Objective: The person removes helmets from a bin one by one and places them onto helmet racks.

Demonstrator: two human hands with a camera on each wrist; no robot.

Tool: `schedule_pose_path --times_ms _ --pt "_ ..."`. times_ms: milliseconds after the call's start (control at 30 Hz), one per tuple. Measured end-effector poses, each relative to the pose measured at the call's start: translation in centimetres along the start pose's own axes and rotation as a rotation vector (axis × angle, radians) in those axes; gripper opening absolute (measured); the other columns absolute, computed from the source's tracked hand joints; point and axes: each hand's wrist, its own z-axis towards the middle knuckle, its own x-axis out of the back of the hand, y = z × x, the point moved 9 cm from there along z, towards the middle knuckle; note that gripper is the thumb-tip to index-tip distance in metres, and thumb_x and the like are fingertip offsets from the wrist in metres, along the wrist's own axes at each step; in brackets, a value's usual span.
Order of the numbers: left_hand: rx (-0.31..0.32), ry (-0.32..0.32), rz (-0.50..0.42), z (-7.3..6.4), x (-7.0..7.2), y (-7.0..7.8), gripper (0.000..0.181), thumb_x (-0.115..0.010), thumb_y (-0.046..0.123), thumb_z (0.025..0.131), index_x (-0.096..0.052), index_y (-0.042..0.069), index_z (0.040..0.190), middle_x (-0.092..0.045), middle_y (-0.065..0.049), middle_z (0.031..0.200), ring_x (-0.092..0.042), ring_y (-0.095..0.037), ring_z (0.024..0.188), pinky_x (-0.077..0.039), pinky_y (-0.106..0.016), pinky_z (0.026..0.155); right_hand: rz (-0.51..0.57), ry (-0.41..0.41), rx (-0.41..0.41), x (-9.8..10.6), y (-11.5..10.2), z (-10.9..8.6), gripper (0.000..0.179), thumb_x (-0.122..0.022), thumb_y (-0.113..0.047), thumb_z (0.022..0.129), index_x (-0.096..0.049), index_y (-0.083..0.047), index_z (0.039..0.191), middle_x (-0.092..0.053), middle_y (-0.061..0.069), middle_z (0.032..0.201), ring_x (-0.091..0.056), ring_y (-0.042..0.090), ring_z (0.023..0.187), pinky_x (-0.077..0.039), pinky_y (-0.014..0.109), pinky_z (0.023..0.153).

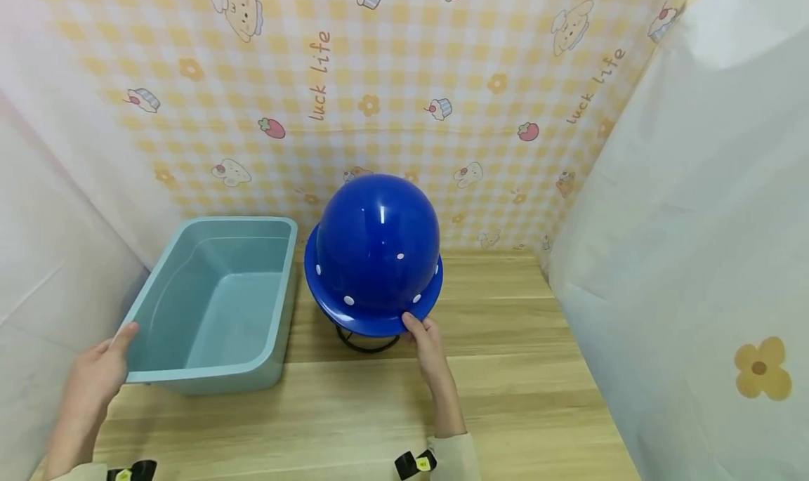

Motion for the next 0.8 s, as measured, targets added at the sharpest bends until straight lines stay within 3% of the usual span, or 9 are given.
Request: schedule_pose_path --times_ms 167,233,367,433,500,567,633,733,800 --pt "-0.002 0.019 0.017 0.1 0.2 -0.1 0.096 -0.019 0.069 0.097 -0.035 -0.015 0.142 -0.034 -0.045 0.14 -0.037 -0.061 0.124 -0.031 -0.073 0.096 -0.078 -0.101 0.092 -0.3 -0.8 0.0 0.04 -0.038 -0.021 0.104 -0.042 0.006 0.075 -0.044 -0.003 0.067 -0.044 0.009 0.065 -0.038 0.026 0.065" --pt "-0.015 0.033 0.033 0.3 0.4 0.0 0.092 -0.019 0.067 0.099 -0.039 -0.014 0.139 -0.036 -0.045 0.138 -0.039 -0.06 0.122 -0.034 -0.072 0.094 -0.146 -0.096 0.109 0.1 -1.2 -0.1 0.043 -0.037 -0.02 0.105 -0.042 0.012 0.076 -0.047 0.002 0.067 -0.045 0.013 0.065 -0.04 0.027 0.065" --pt "-0.03 0.07 0.063 0.5 0.6 0.0 0.087 -0.019 0.064 0.1 -0.038 -0.015 0.131 -0.041 -0.043 0.129 -0.044 -0.057 0.113 -0.041 -0.065 0.084 -0.296 -0.045 0.106 1.4 -1.9 -0.4 0.044 -0.039 -0.017 0.107 -0.05 0.011 0.075 -0.046 0.021 0.068 -0.048 0.022 0.066 -0.042 0.029 0.068" --pt "-0.034 0.1 0.045 0.5 0.6 0.0 0.085 -0.021 0.063 0.1 -0.035 -0.014 0.134 -0.041 -0.041 0.128 -0.046 -0.054 0.111 -0.042 -0.061 0.08 -0.37 0.007 0.1 2.5 -2.2 -0.6 0.043 -0.039 -0.017 0.108 -0.054 0.009 0.077 -0.048 0.025 0.071 -0.05 0.024 0.068 -0.044 0.028 0.07" --pt "-0.061 0.139 0.021 0.2 0.9 0.3 0.082 -0.025 0.059 0.102 -0.028 -0.012 0.143 -0.039 -0.04 0.133 -0.043 -0.055 0.115 -0.04 -0.064 0.084 -0.444 0.072 0.108 3.7 -2.8 -0.9 0.037 -0.041 -0.015 0.108 -0.058 0.007 0.083 -0.054 0.023 0.076 -0.054 0.024 0.072 -0.047 0.028 0.073" --pt "-0.119 0.207 0.015 -0.2 1.4 0.9 0.077 -0.031 0.053 0.103 -0.026 -0.01 0.147 -0.037 -0.039 0.137 -0.041 -0.055 0.121 -0.037 -0.066 0.089 -0.541 0.129 0.126 4.8 -3.5 -1.4 0.029 -0.044 -0.015 0.107 -0.062 0.005 0.094 -0.062 0.018 0.088 -0.06 0.024 0.082 -0.049 0.03 0.079" --pt "-0.191 0.282 0.051 -0.8 2.0 1.9 0.072 -0.035 0.046 0.104 -0.027 -0.01 0.148 -0.036 -0.039 0.14 -0.037 -0.056 0.126 -0.034 -0.067 0.096 -0.664 0.14 0.152 5.5 -4.4 -2.0 0.022 -0.049 -0.017 0.105 -0.063 -0.001 0.112 -0.066 0.013 0.109 -0.062 0.025 0.103 -0.048 0.038 0.092" --pt "-0.352 0.396 0.128 -2.2 2.7 3.9 0.064 -0.043 0.038 0.103 -0.036 -0.011 0.144 -0.039 -0.041 0.138 -0.035 -0.057 0.127 -0.028 -0.068 0.102 -0.864 0.081 0.199 5.8 -5.8 -2.8 0.04 -0.056 -0.02 0.102 -0.051 -0.009 0.14 -0.054 0.011 0.141 -0.047 0.03 0.132 -0.038 0.054 0.106" --pt "-0.509 0.45 0.145 -3.5 2.5 5.8 0.059 -0.05 0.033 0.102 -0.042 -0.011 0.139 -0.043 -0.04 0.135 -0.038 -0.059 0.124 -0.028 -0.07 0.1 -0.972 0.015 0.233 5.6 -6.5 -3.2 0.056 -0.059 -0.023 0.1 -0.038 -0.013 0.151 -0.041 0.011 0.154 -0.034 0.035 0.143 -0.03 0.062 0.11"
